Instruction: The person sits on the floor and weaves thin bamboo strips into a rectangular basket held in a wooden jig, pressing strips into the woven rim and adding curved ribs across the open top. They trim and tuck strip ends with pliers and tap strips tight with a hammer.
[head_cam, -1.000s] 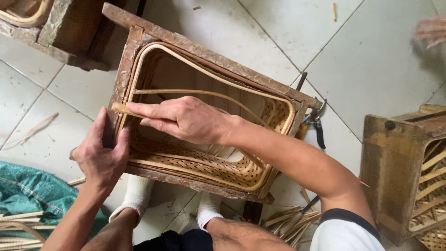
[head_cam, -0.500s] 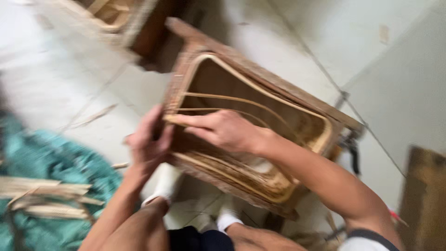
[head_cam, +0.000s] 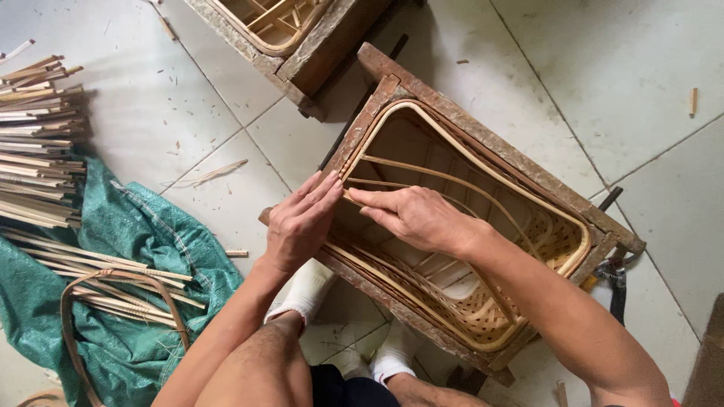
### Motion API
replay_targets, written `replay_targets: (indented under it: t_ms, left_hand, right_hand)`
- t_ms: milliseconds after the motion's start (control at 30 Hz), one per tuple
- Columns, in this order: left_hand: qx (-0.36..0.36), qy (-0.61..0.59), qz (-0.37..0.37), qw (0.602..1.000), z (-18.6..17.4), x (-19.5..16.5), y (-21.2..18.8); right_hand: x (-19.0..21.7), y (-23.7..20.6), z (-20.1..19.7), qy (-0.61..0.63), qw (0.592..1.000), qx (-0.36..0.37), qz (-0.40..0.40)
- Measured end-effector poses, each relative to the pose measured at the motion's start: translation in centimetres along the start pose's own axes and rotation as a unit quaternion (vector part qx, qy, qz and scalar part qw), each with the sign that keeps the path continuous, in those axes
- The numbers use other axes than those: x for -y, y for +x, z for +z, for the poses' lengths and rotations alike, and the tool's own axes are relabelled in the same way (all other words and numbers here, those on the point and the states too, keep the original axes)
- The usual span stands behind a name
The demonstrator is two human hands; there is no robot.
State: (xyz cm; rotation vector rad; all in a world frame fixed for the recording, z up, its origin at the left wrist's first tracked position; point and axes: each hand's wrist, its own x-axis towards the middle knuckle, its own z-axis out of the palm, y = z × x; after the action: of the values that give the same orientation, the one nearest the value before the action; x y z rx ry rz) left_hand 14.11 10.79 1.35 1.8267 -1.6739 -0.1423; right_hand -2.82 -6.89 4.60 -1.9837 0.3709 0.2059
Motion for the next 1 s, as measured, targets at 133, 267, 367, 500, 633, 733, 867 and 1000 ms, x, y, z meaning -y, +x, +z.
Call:
replay_targets:
  t_ms: [133, 267, 367, 500, 633, 733, 867, 1000]
  left_hand:
    - [0.012, 0.002, 0.004, 1.000, 0.1, 0.1, -0.2]
    - [0.020, 0.017, 0.006, 1.000, 0.4, 0.1, -0.5]
    - [0.023, 0.025, 0.008, 0.999, 0.4, -0.1, -0.8]
    - [0.013, 0.017, 0.004, 1.000, 0.2, -0.5, -1.1]
    - [-0.017, 0.003, -0.037, 0.999, 0.4, -1.3, -1.5]
    - [-0.014, -0.029, -0.085, 0.996, 0.1, -2.0, -1.7]
    - [0.010, -0.050, -0.044, 0.998, -0.9, -3.0, 1.2]
    - [0.109, 0.043, 0.121, 0.986, 2.4, -5.1, 9.3]
  right_hand:
    - [0.0, 0.3, 0.0, -0.026, 0.998, 0.042, 0.044]
    - [0.2, 0.3, -0.6, 0.006, 0.999, 0.044, 0.026]
    - [0.3, -0.1, -0.1, 0.012, 1.000, 0.027, 0.010]
    - [-0.6, -1.4, 2.3, -0.228, 0.973, 0.008, 0.027]
    - [-3.3, -1.7, 3.2, -0.399, 0.837, -0.265, -0.266]
    - [-4.1, -1.6, 3.3, -0.390, 0.792, -0.361, -0.299]
    - [-3.7, -5.4, 3.6, -0.226, 0.803, -0.488, -0.258]
    - [-4.6, -15.8, 3.7, -0.071, 0.809, -0.573, -0.106]
